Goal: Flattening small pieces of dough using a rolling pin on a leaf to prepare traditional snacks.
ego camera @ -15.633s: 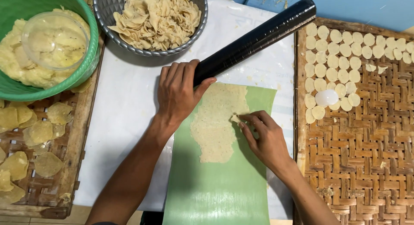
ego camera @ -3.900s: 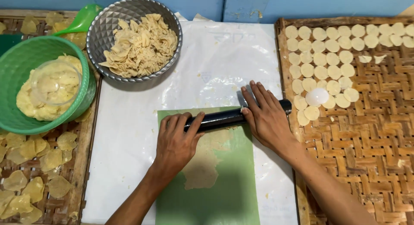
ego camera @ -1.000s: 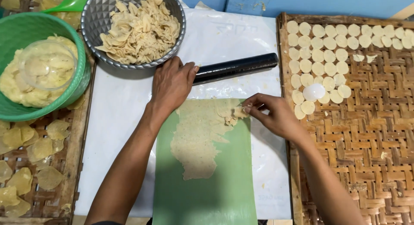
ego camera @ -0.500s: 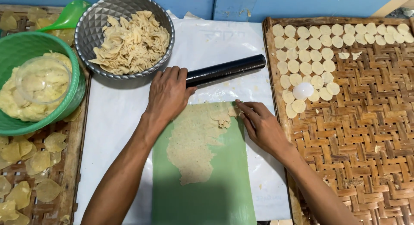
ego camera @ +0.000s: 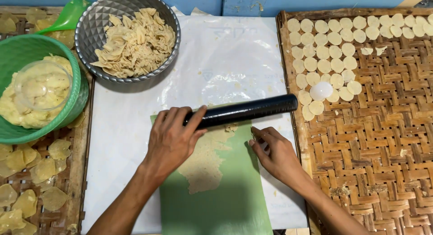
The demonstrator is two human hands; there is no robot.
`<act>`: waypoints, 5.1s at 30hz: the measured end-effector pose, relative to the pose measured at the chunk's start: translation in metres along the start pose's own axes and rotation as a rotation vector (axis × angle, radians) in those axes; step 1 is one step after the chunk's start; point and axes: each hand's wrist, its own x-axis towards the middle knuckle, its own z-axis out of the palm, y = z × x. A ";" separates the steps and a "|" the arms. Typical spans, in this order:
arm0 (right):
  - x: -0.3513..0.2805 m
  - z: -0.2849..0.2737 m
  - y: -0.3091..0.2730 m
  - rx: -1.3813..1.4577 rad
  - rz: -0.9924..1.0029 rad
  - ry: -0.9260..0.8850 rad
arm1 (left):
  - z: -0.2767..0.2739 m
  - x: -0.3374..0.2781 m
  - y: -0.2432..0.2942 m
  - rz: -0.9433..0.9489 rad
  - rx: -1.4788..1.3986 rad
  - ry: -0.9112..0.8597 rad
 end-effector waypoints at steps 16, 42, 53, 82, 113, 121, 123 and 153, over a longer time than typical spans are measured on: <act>0.069 0.013 0.005 -0.513 -0.543 0.368 | 0.034 -0.014 0.000 -0.090 0.067 0.013; 0.157 -0.005 -0.010 -0.550 -0.307 0.023 | 0.040 0.051 -0.045 -0.288 -0.050 -0.294; 0.190 -0.022 -0.015 -0.109 -0.538 0.219 | 0.055 0.061 -0.052 -0.186 -0.167 -0.010; 0.054 0.001 0.008 -0.092 -0.437 0.126 | 0.091 0.085 -0.077 -0.238 -0.024 0.083; -0.048 0.024 -0.025 -0.080 -0.601 -0.115 | 0.034 0.002 -0.007 -0.016 0.139 0.097; -0.009 0.006 -0.026 0.067 -0.488 0.130 | 0.030 0.006 -0.006 -0.068 0.079 0.110; -0.026 0.003 -0.042 -0.022 -0.440 -0.220 | 0.029 0.005 -0.006 -0.068 0.063 0.129; 0.006 0.025 0.001 -0.318 -0.388 0.206 | 0.043 -0.008 -0.005 -0.139 -0.070 0.092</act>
